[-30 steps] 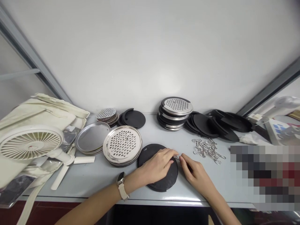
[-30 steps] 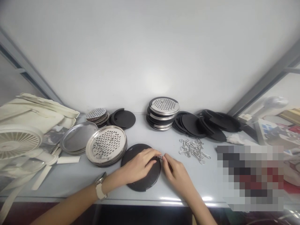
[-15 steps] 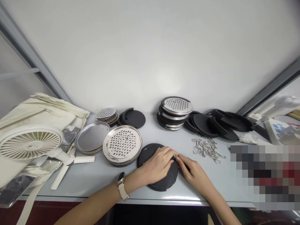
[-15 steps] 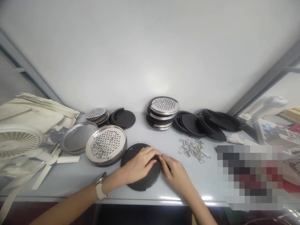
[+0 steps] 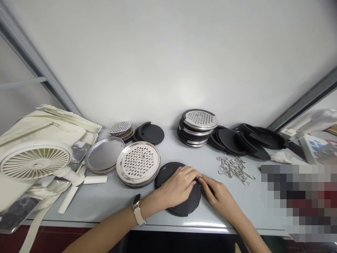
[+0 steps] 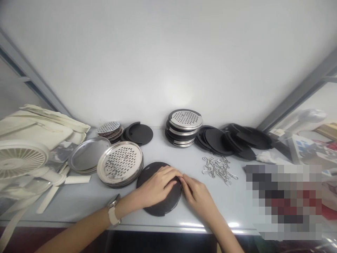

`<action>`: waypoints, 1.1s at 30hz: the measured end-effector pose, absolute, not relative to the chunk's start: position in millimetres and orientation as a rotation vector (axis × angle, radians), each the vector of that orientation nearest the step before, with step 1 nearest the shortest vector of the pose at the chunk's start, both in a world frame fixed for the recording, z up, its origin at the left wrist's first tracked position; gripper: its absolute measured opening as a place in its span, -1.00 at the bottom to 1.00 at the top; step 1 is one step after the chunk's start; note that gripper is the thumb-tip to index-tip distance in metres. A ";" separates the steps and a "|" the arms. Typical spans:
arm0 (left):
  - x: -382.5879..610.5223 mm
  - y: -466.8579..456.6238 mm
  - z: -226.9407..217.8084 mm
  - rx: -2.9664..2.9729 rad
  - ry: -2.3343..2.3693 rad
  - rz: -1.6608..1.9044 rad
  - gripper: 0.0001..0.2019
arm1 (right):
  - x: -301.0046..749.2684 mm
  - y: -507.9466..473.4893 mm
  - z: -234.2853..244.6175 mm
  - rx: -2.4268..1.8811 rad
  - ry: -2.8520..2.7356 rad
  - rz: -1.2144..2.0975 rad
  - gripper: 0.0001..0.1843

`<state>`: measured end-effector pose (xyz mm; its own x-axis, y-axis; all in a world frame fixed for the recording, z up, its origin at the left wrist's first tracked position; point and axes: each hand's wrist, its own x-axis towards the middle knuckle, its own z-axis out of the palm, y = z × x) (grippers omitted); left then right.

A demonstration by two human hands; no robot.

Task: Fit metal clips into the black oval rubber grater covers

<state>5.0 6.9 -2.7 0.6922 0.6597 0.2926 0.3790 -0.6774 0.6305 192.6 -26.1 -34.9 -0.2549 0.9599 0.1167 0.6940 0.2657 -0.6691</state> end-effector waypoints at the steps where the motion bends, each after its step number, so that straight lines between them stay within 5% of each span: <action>1: 5.0 7.1 -3.0 2.356 0.795 0.701 -0.74 | 192.4 -26.5 -34.8 -1.489 -2.030 0.679 -0.66; 33: 4.5 8.5 -6.9 2.240 0.754 0.791 -0.70 | 188.7 -30.8 -33.1 -1.517 -1.995 0.581 -0.70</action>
<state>4.5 8.5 -6.9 0.6544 0.6804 0.3298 0.2966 -0.6322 0.7157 188.7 -30.8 -33.1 -0.2022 0.9641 0.1723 0.7209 0.2656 -0.6401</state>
